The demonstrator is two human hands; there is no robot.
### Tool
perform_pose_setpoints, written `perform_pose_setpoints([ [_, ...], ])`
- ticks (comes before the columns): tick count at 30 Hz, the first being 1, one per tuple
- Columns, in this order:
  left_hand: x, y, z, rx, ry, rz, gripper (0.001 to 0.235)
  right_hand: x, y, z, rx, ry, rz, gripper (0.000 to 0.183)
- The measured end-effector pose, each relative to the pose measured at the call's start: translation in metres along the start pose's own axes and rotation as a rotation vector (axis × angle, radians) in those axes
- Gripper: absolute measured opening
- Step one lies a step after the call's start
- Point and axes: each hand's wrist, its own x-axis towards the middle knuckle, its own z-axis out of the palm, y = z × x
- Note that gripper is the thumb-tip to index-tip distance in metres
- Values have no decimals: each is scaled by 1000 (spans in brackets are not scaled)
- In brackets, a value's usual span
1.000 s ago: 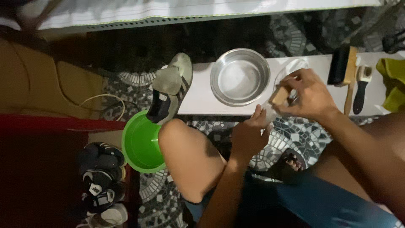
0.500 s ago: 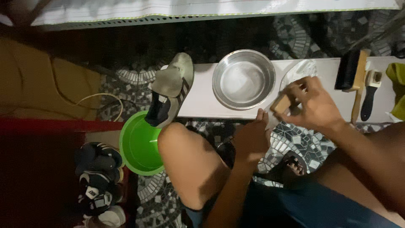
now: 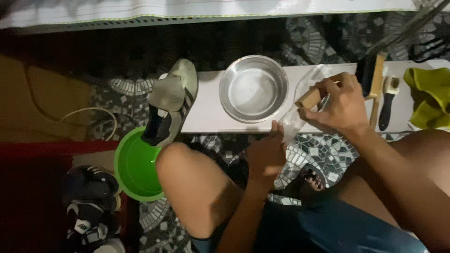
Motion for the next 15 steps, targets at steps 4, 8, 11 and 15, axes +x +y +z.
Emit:
perform_pose_setpoints([
  [4, 7, -5, 8, -44, 29, 10, 59, 2, -27, -9, 120, -69, -47, 70],
  [8, 6, -3, 9, -101, -18, -45, 56, -1, 22, 12, 75, -48, -38, 80],
  [11, -4, 11, -34, -46, -7, -35, 50, 10, -10, -14, 106, -47, 23, 68],
  [15, 7, -7, 6, -154, -22, 12, 43, 3, -17, -12, 222, -167, -116, 69],
])
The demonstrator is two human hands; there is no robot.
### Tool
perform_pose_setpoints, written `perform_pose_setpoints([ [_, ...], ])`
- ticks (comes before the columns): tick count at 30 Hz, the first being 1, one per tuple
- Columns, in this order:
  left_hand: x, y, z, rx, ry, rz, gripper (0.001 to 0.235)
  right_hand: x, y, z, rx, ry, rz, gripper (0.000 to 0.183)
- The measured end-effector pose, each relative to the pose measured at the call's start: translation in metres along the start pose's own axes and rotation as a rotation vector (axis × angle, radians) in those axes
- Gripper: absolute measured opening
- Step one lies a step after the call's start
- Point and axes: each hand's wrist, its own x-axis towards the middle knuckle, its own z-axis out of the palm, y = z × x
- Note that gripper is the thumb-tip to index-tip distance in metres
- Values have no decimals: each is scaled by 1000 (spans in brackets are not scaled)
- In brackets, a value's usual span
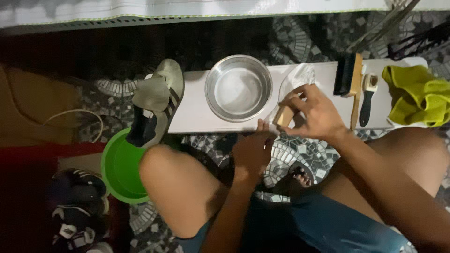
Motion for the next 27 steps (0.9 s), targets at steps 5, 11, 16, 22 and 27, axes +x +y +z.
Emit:
perform_pose_setpoints([
  [5, -5, 6, -10, 74, 41, -4, 51, -1, 25, -1, -35, 92, 89, 74],
  [11, -5, 17, -29, 26, -38, -46, 53, -6, 17, -5, -180, -6, 18, 83],
  [16, -8, 23, -50, 47, -86, -24, 57, -9, 4, -7, -152, 15, 63, 80],
  [22, -5, 18, -29, 91, -13, 4, 46, -14, 30, -7, -229, 16, 94, 77],
  [27, -7, 27, -51, 55, -18, 2, 44, -17, 10, 5, -211, -45, -91, 90],
])
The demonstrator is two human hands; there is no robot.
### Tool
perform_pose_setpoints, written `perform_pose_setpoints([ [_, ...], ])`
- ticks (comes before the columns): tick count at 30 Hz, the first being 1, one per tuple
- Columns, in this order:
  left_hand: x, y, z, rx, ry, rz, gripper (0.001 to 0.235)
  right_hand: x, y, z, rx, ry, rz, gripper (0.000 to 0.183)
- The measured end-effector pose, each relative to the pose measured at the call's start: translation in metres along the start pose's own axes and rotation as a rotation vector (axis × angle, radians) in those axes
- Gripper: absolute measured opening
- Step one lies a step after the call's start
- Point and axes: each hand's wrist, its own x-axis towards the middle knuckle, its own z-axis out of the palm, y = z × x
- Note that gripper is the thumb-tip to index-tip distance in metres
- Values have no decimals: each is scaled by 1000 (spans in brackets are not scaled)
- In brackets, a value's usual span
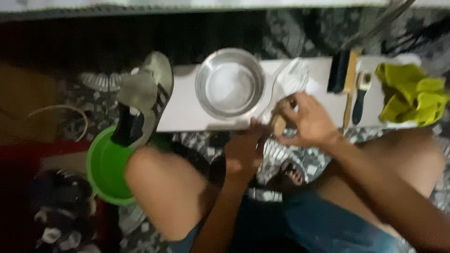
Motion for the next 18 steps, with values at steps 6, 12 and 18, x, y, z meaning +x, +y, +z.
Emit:
perform_pose_setpoints([
  [6, 2, -10, 24, -37, -87, -45, 52, -4, 29, 0, -76, 179, 181, 70],
  [12, 2, 0, 4, -28, -104, -35, 54, -7, 14, -2, -29, 18, 77, 98],
  [18, 6, -4, 9, -38, -85, -15, 53, -15, 2, -11, -41, 28, 144, 89],
])
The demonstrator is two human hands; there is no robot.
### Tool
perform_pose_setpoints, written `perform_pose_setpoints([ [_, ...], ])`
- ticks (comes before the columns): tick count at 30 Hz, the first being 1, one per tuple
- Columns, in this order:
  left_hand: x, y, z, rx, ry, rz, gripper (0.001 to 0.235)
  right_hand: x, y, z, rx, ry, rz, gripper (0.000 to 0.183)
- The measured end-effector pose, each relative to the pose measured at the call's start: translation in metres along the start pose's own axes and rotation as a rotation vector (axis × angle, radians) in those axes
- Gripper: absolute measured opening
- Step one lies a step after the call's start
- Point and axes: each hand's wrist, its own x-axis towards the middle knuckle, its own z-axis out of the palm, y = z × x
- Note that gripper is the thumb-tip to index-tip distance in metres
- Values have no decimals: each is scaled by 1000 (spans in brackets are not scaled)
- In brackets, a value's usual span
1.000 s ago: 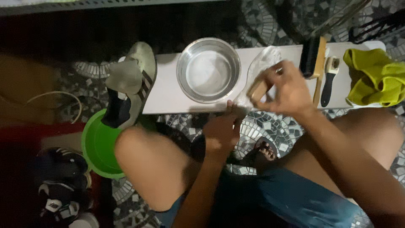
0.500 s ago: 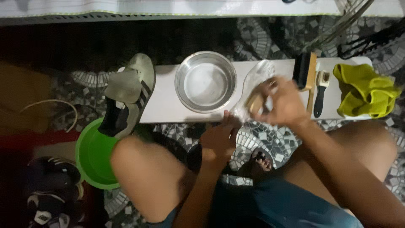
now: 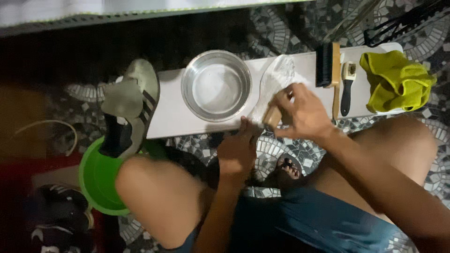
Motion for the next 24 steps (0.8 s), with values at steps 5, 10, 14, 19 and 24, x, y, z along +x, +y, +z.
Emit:
perform_pose_setpoints([
  [5, 5, -3, 3, 25, -129, -36, 60, 8, 11, 1, -10, 82, 108, 77],
  [10, 0, -2, 1, 53, -117, -44, 60, 5, 3, -3, 11, -4, 35, 82],
  [14, 4, -8, 25, 94, -49, -40, 61, 5, 3, -6, -21, 114, 68, 71],
  [19, 4, -2, 19, 66, -33, -82, 62, 3, 12, -2, -40, 109, -42, 66],
  [24, 9, -13, 49, 115, 5, -46, 63, 2, 0, -5, -27, 136, -72, 77],
])
